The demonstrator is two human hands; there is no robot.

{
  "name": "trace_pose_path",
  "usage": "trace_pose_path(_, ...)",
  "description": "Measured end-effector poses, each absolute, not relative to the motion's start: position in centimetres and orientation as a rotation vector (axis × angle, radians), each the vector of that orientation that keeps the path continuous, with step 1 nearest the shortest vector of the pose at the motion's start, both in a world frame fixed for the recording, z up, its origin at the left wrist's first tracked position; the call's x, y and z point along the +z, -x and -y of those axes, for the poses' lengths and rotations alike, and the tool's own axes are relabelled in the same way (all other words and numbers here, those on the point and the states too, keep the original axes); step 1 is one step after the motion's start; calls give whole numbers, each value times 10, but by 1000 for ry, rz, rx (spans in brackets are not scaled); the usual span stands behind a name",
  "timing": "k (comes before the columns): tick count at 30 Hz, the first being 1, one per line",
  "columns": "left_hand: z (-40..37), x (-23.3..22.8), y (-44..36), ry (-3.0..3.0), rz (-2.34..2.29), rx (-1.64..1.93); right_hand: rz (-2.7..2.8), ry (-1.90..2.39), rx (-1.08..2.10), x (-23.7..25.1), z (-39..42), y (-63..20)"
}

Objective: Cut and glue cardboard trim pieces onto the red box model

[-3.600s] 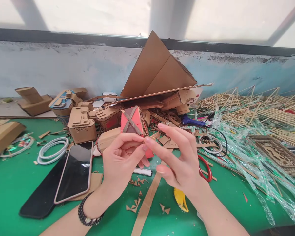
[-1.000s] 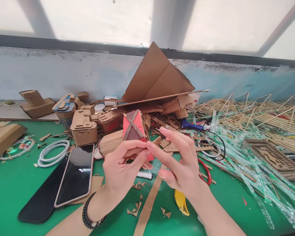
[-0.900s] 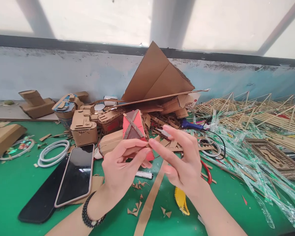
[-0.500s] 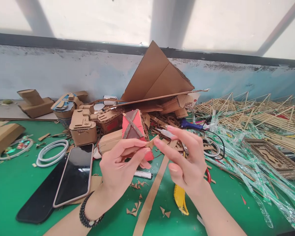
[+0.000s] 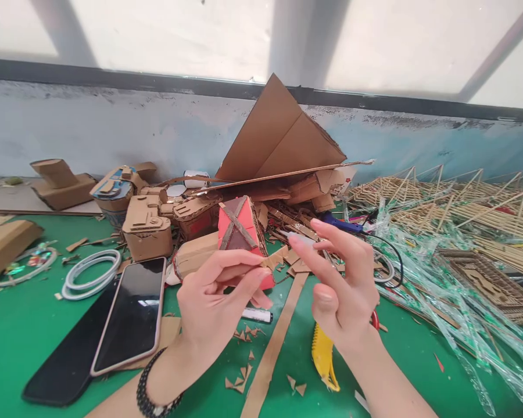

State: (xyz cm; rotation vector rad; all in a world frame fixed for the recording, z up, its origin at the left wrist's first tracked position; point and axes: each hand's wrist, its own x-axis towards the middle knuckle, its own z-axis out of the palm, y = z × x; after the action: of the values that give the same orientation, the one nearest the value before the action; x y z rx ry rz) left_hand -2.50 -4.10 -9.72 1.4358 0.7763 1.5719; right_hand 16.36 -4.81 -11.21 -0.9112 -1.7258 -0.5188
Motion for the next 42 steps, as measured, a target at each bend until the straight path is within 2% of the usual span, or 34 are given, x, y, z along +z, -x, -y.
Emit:
trace_pose_path(6,40,-92,25,-1345,-713,1560,1840,830,-486,-114,48,-157)
trace_pose_path(24,24,-85,32,-1120,-729,1564,1877,945,-341,-118,43,-159)
trace_pose_path(28,16,-77,41,-1095,-780,1703,1686,917,-73,-120,38,-160)
trace_pose_path(35,10,-74,47,-1094,-865,1828,1167,834,849,-120,27,-167)
trace_pose_path(38,11,-76,46,-1131,-847,1806,1024,793,1016,-120,22,-169)
trace_pose_path(42,13,-78,46,-1179,-841,1792,945,810,1075,-123,20,-168)
